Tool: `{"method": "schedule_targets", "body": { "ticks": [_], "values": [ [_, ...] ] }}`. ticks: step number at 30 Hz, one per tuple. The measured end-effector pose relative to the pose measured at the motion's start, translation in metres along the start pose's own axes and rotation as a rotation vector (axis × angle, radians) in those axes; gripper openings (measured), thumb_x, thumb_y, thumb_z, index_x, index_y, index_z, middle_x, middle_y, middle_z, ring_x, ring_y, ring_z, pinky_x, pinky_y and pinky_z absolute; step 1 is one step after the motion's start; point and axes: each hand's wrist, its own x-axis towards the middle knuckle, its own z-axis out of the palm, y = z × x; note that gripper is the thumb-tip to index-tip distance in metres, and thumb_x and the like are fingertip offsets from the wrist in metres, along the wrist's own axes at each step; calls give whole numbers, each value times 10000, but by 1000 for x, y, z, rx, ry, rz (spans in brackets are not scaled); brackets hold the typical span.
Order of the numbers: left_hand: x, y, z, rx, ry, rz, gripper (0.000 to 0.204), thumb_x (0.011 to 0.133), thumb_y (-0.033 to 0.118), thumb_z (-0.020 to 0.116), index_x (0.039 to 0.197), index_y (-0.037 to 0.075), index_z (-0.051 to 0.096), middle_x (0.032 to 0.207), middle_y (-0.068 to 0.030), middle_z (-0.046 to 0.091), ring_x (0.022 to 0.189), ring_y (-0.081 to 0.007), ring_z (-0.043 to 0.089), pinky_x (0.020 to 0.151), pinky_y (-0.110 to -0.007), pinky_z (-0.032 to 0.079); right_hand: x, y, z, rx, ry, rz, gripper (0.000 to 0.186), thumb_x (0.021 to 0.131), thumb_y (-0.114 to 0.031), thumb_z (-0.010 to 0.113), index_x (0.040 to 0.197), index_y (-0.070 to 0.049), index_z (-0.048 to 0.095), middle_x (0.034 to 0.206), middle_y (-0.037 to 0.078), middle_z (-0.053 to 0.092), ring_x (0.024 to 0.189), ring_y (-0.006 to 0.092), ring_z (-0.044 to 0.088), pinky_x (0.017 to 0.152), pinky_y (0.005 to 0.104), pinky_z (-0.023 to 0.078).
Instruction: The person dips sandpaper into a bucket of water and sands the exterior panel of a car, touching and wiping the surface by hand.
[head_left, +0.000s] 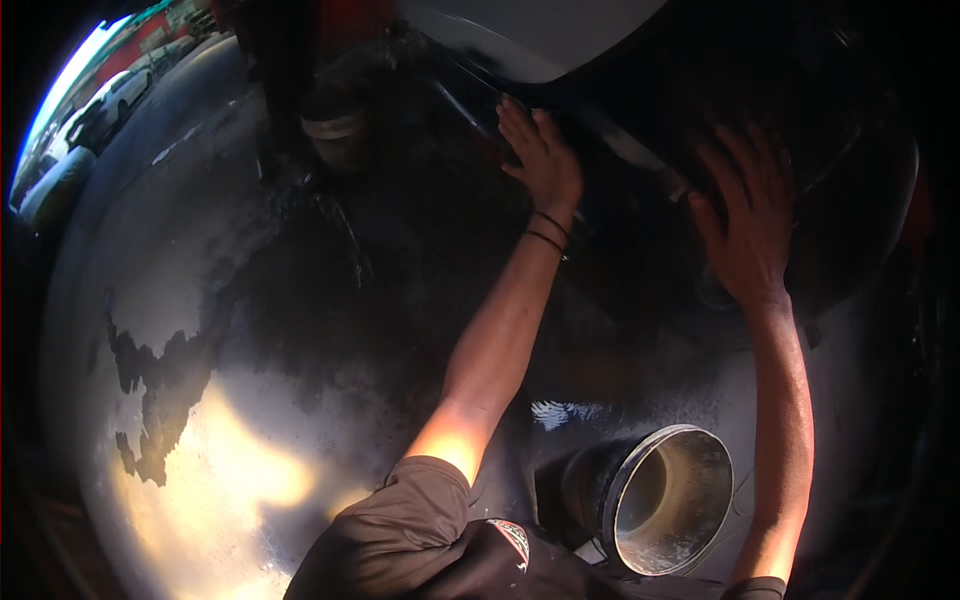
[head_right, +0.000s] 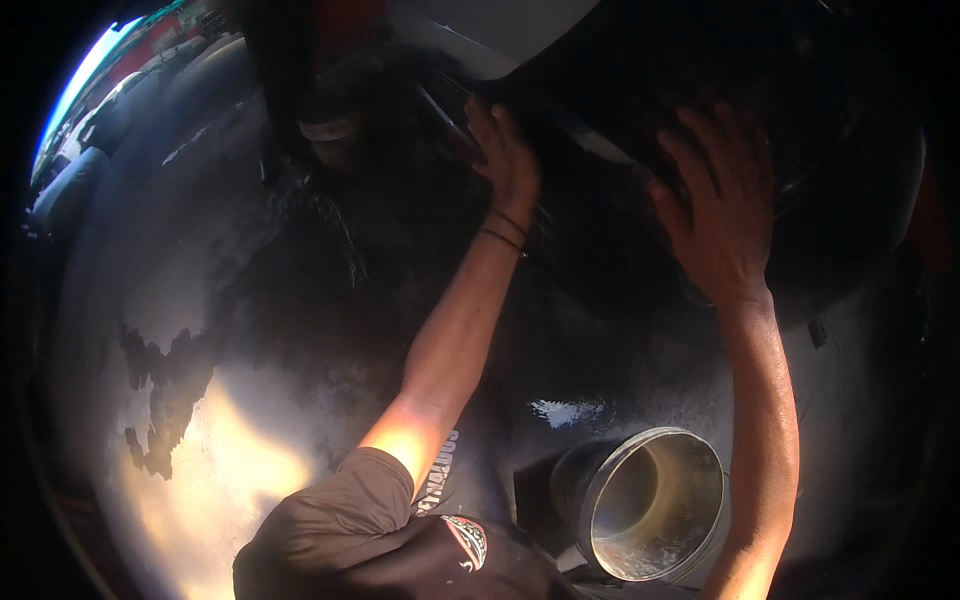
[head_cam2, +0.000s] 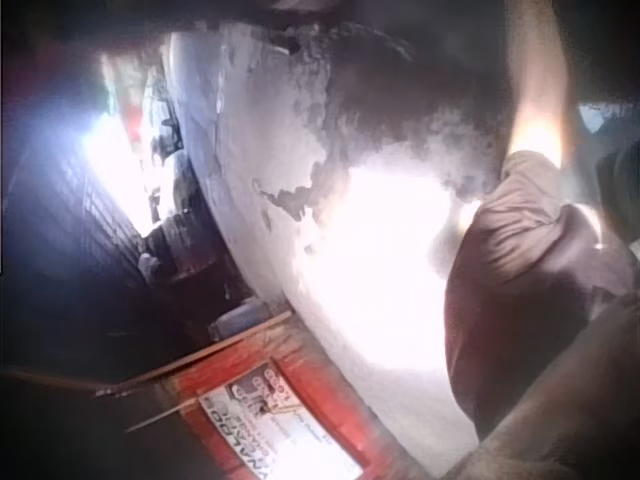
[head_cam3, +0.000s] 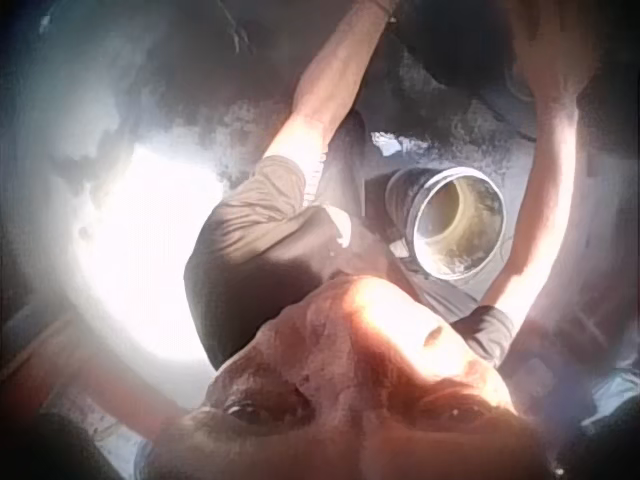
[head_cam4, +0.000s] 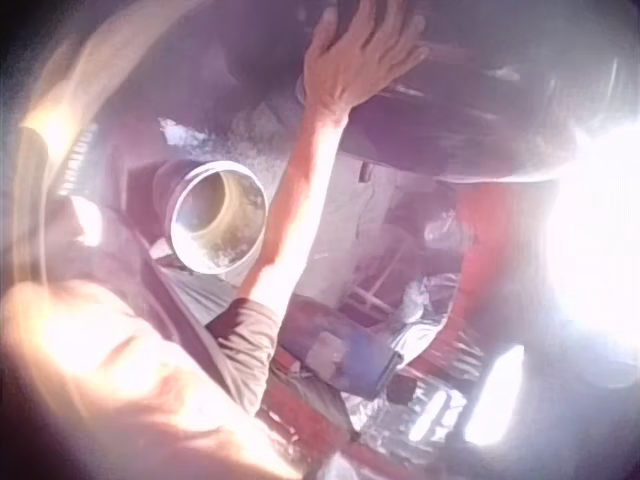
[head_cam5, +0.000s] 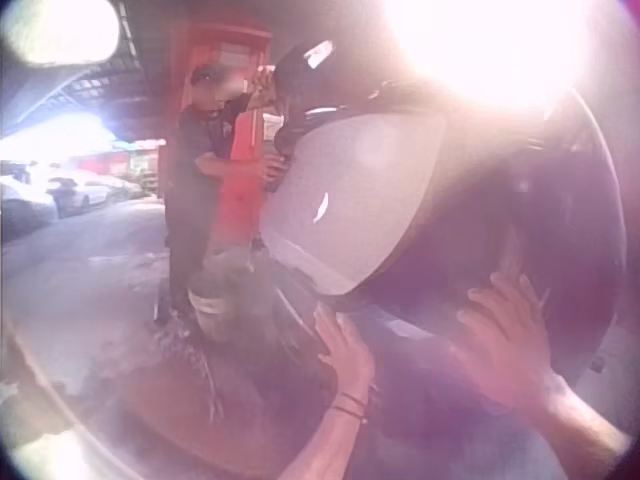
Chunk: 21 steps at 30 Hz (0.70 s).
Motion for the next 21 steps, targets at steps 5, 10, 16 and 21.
{"method": "schedule_targets", "body": {
  "ticks": [5,10,16,21],
  "values": [
    [59,0,-71,52,32,60,797,1185,607,144,1805,119,33,1890,-129,27,1741,-359,4,1283,-787,-11,30,-32,-2,-36,38,-54,451,1103,-368,625,1509,-172,603,1660,81,515,1630,372,374,1335,664,244],
    [181,-20,-126,24,3,35,778,1195,565,206,1800,98,60,1892,-103,35,1741,-346,9,1280,-805,-5,34,-47,3,-105,68,-76,475,1169,-443,486,1553,-167,529,1658,107,500,1612,420,387,1325,682,233],
    [87,-17,-69,48,12,188,785,1196,539,244,1791,53,80,1888,-142,8,1737,-379,-9,1296,-781,48,31,-30,2,-195,14,-72,523,1178,-504,433,1557,-156,523,1649,121,510,1612,431,389,1314,690,232],
    [189,-32,-85,23,1,183,768,1199,514,222,1780,25,110,1872,-212,38,1729,-420,27,1301,-768,97,34,-26,-6,-209,30,-88,531,1176,-525,427,1558,-170,529,1646,115,514,1611,426,397,1309,688,242]
  ]
}}
